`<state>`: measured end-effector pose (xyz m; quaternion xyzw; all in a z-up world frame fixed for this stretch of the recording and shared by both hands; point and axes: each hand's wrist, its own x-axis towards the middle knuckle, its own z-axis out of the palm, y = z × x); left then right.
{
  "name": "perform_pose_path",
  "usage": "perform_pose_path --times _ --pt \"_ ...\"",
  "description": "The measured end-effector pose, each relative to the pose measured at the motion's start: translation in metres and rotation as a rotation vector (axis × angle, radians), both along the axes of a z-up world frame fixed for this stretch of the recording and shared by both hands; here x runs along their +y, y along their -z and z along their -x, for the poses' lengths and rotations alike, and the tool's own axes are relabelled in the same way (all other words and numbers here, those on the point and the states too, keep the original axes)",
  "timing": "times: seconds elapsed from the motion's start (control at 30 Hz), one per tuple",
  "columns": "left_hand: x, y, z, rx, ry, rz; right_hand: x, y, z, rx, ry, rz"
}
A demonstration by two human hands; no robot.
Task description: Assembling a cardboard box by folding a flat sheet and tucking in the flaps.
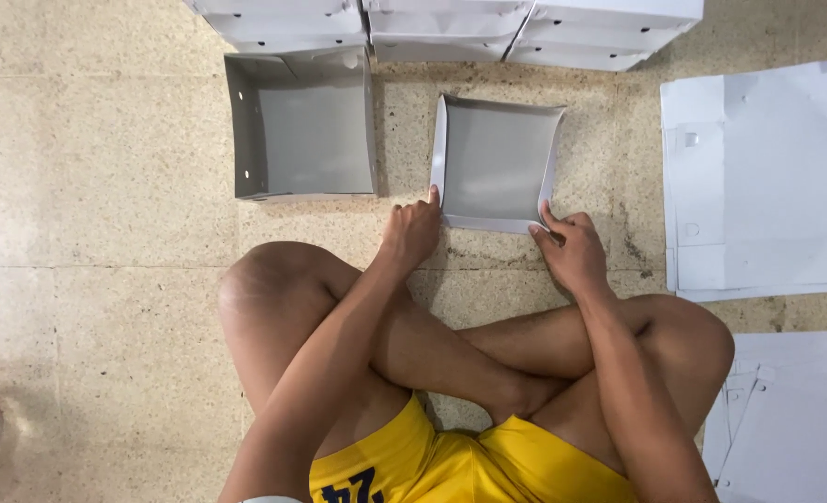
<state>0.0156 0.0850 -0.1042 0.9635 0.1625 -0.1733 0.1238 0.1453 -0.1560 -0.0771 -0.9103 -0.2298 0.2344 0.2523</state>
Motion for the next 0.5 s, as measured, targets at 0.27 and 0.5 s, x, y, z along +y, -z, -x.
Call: perform_pose_path --times 0.27,0.5 --pt "0.004 -0.001 0.002 -0.021 -0.063 0.052 0.004 -0.023 0.016 0.019 0.051 0.001" --pt "0.0 -0.005 0.02 -0.048 -0.126 0.149 -0.001 -0.081 0.052 0.023 -0.013 0.018"
